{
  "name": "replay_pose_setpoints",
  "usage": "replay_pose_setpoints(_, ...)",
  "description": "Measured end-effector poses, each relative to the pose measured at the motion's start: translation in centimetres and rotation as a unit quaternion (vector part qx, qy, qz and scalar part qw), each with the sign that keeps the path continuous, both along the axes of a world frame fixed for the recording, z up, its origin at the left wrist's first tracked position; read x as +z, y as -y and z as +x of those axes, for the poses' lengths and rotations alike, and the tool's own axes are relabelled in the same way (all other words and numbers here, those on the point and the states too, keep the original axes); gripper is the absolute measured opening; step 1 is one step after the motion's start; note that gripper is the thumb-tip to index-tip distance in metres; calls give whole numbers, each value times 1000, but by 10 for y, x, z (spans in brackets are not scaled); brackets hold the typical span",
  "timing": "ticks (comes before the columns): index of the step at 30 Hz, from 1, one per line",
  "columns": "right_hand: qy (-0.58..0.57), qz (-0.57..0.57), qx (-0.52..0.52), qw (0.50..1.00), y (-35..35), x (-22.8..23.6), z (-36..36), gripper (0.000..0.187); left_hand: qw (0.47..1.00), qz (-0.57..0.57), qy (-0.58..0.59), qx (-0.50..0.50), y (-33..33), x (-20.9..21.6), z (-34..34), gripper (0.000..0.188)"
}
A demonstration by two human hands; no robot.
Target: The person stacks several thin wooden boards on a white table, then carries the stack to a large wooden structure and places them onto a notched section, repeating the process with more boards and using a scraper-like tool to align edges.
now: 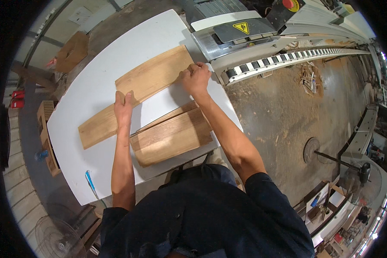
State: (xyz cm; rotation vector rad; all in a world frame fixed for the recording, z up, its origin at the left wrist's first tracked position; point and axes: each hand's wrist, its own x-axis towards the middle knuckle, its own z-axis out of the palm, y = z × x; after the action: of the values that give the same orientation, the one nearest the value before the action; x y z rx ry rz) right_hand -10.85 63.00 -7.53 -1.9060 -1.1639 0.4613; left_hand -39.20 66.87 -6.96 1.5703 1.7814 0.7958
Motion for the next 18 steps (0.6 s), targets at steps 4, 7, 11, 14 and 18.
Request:
replay_pose_setpoints(4,-31,110,-17,993,42,16,-3,26,996,37,59,55,48,33,7,68)
replay_pose_setpoints(7,-52,119,10,992,121,34,-4,27,993,42,99,57,126,50,0,65)
replay_pose_setpoints(11,-32,4,54,998,201,30,-11,35,996,82,19,21,223,18,-19,65)
replay_pose_setpoints(14,61,7,87,994,215,28,-19,50,958,107,-261,-43,245,-6,-22,67)
replay_pose_setpoints(18,79,112,284,949,179,32,-54,76,949,137,-253,-131,208,16,7,72)
